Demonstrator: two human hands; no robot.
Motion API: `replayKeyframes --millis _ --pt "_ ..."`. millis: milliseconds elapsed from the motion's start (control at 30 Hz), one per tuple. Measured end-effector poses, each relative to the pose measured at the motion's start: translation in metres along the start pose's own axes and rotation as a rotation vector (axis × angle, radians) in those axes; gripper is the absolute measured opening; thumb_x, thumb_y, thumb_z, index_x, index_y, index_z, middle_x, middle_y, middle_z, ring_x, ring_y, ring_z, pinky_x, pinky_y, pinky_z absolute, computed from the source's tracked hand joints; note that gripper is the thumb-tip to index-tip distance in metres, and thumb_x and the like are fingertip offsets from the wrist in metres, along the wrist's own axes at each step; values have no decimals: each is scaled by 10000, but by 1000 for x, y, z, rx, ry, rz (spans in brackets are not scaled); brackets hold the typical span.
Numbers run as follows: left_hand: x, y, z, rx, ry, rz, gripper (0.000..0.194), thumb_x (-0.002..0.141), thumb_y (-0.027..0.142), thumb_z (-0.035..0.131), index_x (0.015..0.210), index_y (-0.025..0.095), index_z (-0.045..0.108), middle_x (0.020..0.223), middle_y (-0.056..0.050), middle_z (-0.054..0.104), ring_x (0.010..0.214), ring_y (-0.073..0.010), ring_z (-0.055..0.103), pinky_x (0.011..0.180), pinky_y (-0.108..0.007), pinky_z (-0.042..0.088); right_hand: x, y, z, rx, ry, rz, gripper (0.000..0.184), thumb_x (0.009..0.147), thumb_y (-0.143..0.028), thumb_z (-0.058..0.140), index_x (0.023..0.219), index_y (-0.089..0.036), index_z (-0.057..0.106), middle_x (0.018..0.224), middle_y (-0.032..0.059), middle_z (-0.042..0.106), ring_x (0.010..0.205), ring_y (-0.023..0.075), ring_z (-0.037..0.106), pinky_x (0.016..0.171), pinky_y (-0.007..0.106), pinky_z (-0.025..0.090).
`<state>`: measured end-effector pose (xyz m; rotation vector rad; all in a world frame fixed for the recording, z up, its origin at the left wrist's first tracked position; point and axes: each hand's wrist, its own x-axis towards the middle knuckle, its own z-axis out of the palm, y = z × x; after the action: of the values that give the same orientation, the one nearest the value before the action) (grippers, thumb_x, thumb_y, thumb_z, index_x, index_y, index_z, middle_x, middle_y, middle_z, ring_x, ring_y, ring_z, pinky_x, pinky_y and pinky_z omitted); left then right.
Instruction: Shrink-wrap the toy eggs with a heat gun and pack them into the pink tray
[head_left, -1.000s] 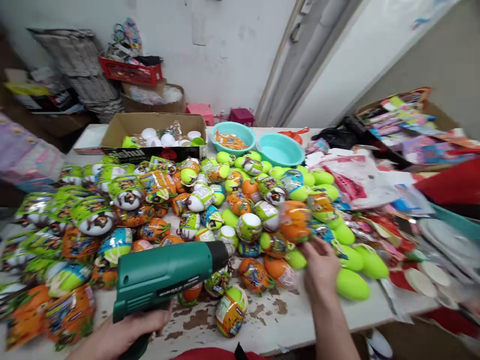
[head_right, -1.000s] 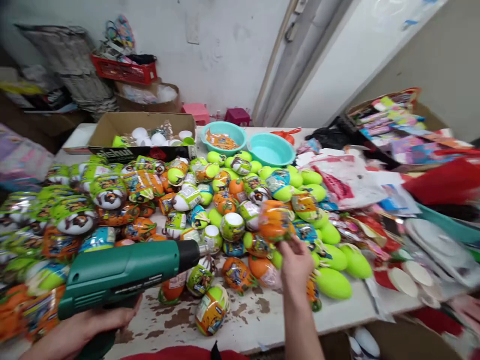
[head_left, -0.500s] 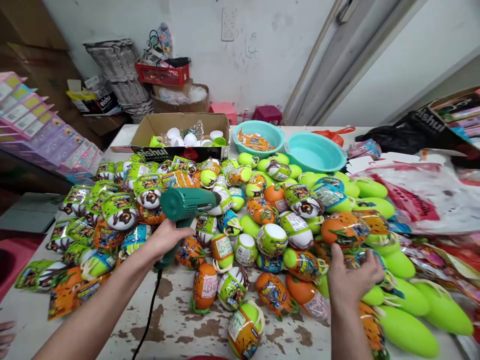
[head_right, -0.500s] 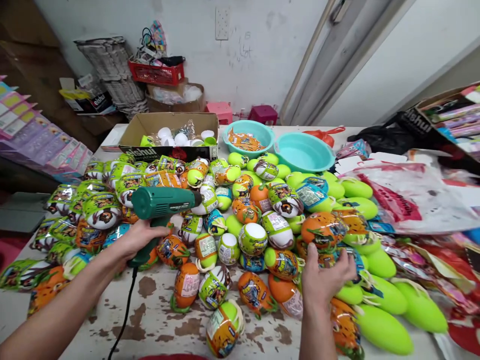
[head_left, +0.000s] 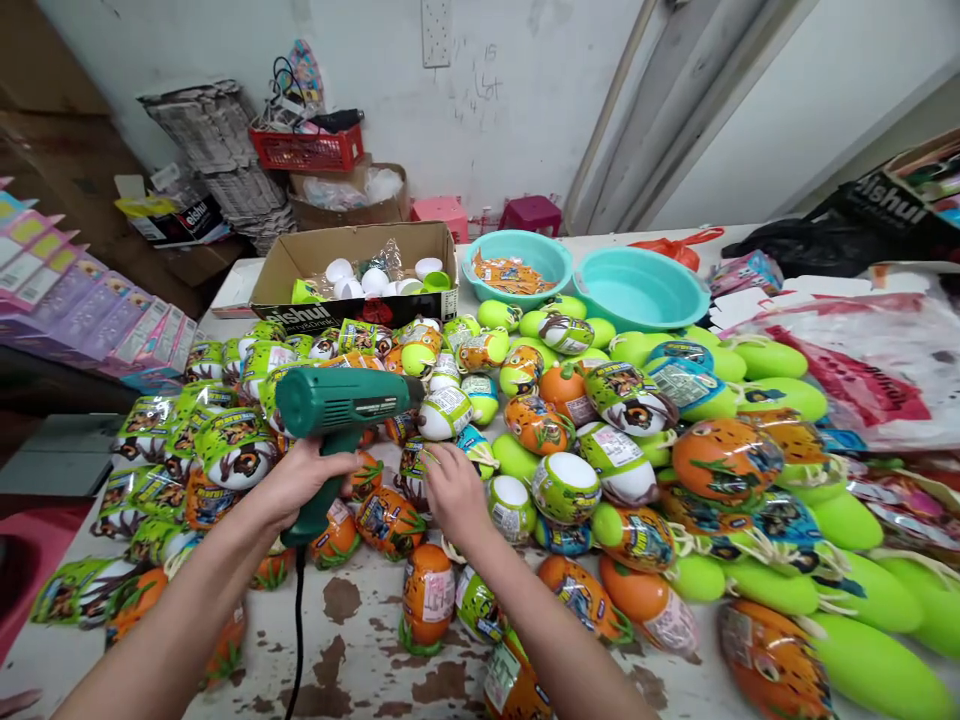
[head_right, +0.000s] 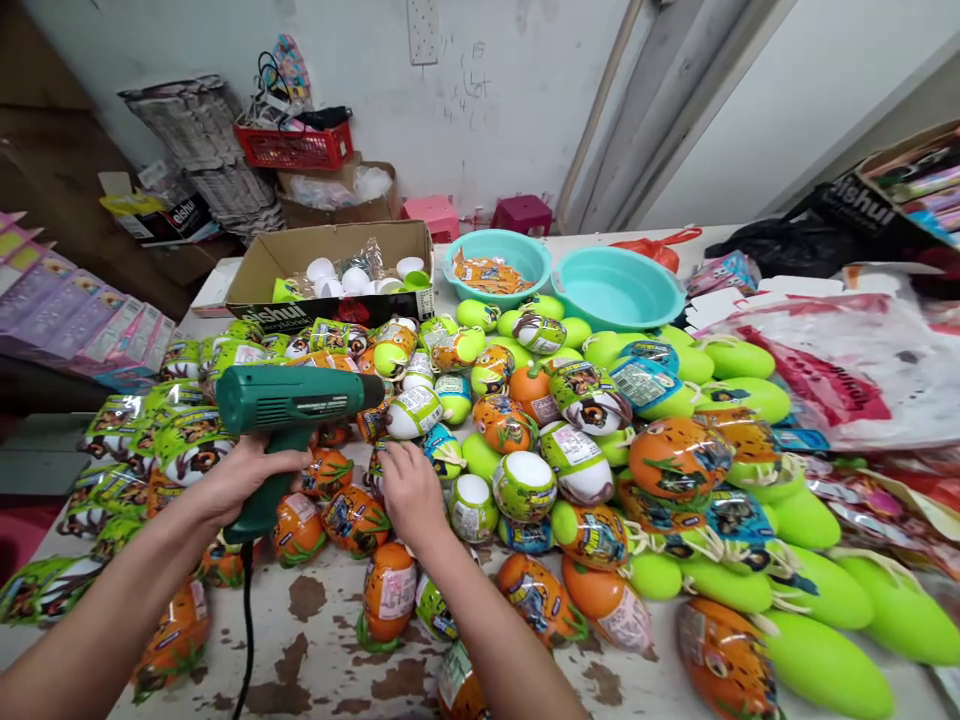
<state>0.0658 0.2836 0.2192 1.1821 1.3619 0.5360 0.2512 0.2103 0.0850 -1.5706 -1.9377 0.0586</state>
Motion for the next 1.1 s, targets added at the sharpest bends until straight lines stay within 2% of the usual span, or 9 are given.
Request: replayKeyframes --millis 100,233,400,567,700,833,900,1000,1100 --pt "-8 3 -10 -78 45 -4 407 611 346 805 902 171 582 576 58 606 460 -137 561 439 -246 447 48 -2 38 -166 -209 -15 404 925 -112 416 1314 -124 525 1389 178 510 1264 310 420 951 454 401" --pt "-13 -1 -23 -99 69 35 343 637 366 797 828 169 591 565 36 634 494 -143 573 488 -255 465 87 7 48 -308 -369 34 344 920 -91 372 1180 -68 595 1163 212 607 1154 319 456 909 449 362" --pt "-16 -24 -26 -88 57 -18 281 666 333 766 845 185 606 533 39 636 509 -156 567 509 -257 456 70 24 5 -442 -317 95 287 929 -118 379 1071 -108 627 935 168 623 919 282 494 763 394 379" --pt "-16 -33 3 -109 -134 -57 173 690 308 715 753 191 604 523 39 613 515 -150 537 521 -257 443 27 50 -39 -516 -177 112 343 913 -149 457 1237 -119 563 881 122 618 828 253 503 698 344 405" --pt "-23 -28 19 -30 -194 28 157 713 318 682 690 193 590 552 34 593 546 -145 513 549 -260 428 11 70 -58 -455 -22 179 335 900 -159 455 1196 -139 608 861 97 626 794 227 544 723 321 442" --pt "-45 -37 9 115 -247 29 225 731 388 686 657 187 619 632 -3 620 608 -162 527 598 -278 447 7 74 -73 -149 174 378 300 857 -217 485 1091 -167 665 918 95 668 818 217 601 776 345 492" --pt "-61 -47 -1 123 -248 8 255 743 432 688 698 183 651 664 -23 644 644 -184 558 625 -296 472 5 71 -79 138 244 558 296 813 -277 554 1060 -168 674 933 89 695 805 212 631 789 368 521" --pt "-86 -62 -12 106 -134 9 285 777 470 663 758 186 678 678 -31 661 661 -196 584 657 -306 494 -2 61 -84 675 319 884 391 682 -347 706 1020 -154 669 896 75 726 767 207 673 748 368 565" --pt "-108 -76 -18 111 -84 34 284 806 468 640 741 194 673 688 -25 661 658 -189 593 678 -299 501 -10 49 -85 1084 342 1128 446 549 -318 810 939 -157 665 790 33 728 699 192 687 651 320 587"
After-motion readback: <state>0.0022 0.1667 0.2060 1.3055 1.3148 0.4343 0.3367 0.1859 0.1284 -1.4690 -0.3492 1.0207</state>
